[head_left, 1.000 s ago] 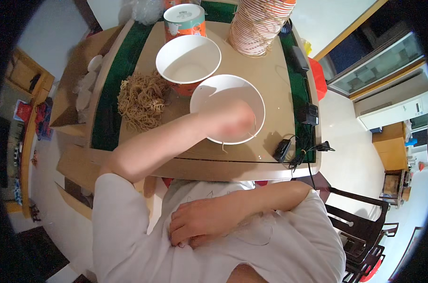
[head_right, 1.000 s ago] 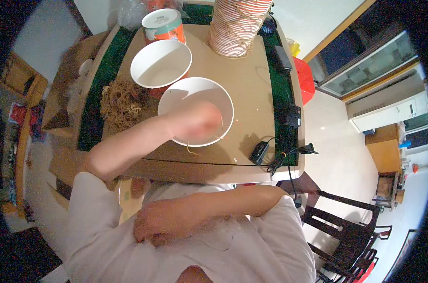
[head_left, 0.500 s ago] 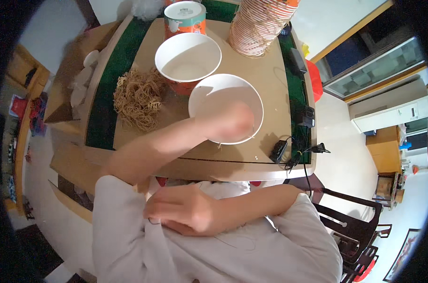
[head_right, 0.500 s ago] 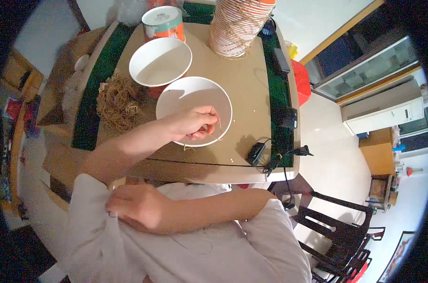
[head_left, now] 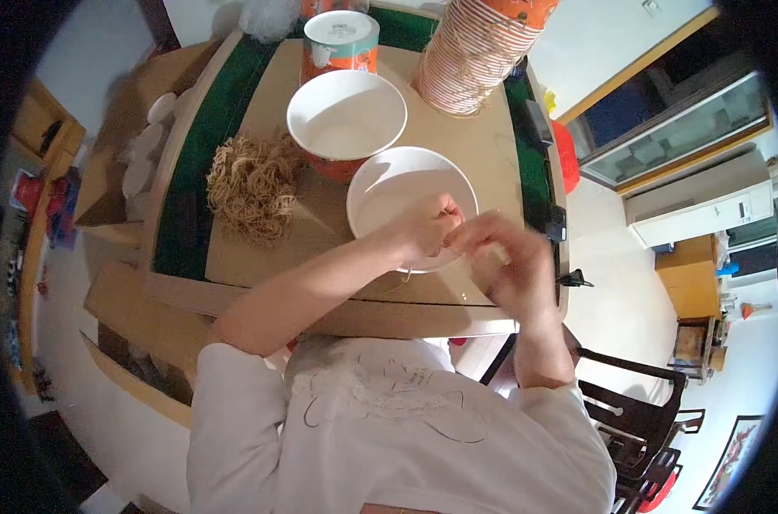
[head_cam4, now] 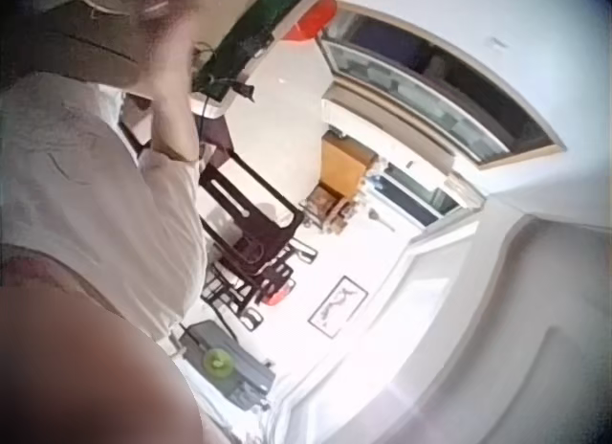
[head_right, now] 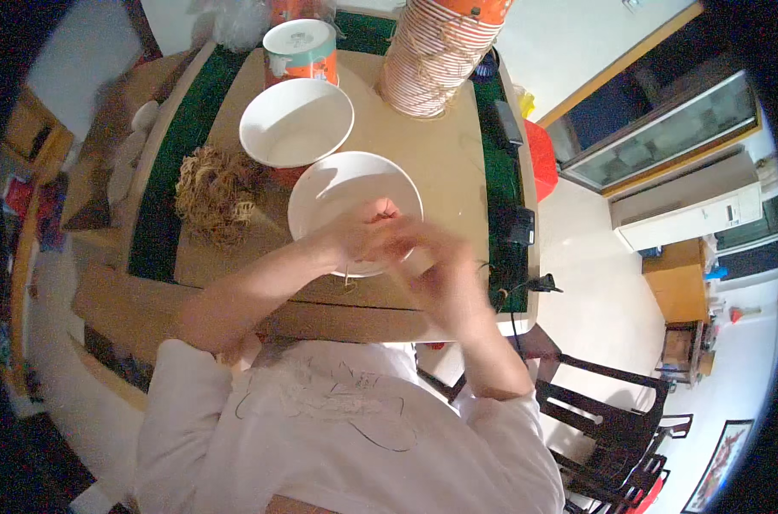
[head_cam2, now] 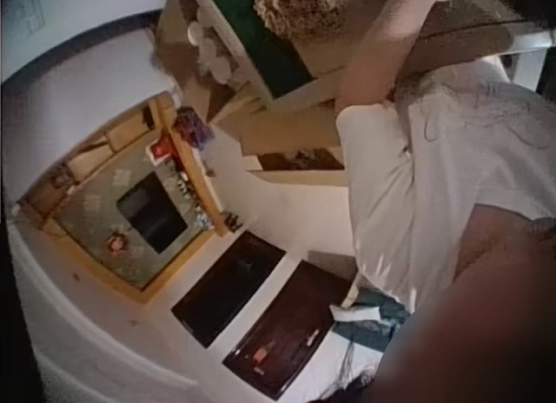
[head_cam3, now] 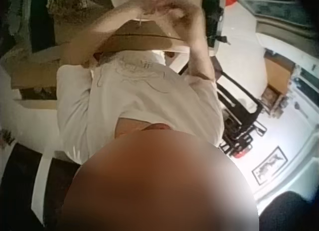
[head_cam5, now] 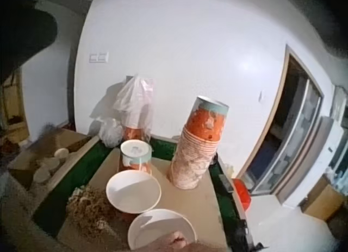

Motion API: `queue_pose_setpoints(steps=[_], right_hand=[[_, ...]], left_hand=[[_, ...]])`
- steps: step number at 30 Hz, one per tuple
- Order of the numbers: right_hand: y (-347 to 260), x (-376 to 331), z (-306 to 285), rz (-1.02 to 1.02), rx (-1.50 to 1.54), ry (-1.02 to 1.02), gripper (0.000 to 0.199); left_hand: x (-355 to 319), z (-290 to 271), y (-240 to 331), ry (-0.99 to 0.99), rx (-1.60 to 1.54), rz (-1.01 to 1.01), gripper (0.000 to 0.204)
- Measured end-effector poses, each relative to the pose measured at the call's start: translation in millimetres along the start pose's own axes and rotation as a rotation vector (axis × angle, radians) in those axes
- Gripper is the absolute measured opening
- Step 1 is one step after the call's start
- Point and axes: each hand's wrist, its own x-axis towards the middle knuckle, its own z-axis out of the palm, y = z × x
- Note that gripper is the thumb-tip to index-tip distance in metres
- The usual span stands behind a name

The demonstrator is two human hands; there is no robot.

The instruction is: Securing rubber bands onto paper buckets for packaging.

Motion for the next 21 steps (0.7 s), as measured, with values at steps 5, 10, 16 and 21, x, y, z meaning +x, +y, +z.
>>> queue_pose_setpoints(steps=[5, 10, 16, 21], right_hand=[[43, 2, -21, 0.275, -0.097, 0.02, 0.022], [63, 1, -9, 0.301, -0.093, -0.005, 0.013], [79, -2, -5, 0.276, 0.061, 0.066, 0.006], [75, -3, -1, 0.312, 0.16, 0.103, 0.005]], left_hand=[[-4, 10, 10, -0.004, -0.12, -0.076, 0.013], [-6, 8, 8, 0.028, -0.096, -0.034, 0.011], [-24, 5, 21, 0.087, 0.291, 0.328, 0.011], [-38, 14, 15, 0.204, 0.681, 0.551, 0.014]])
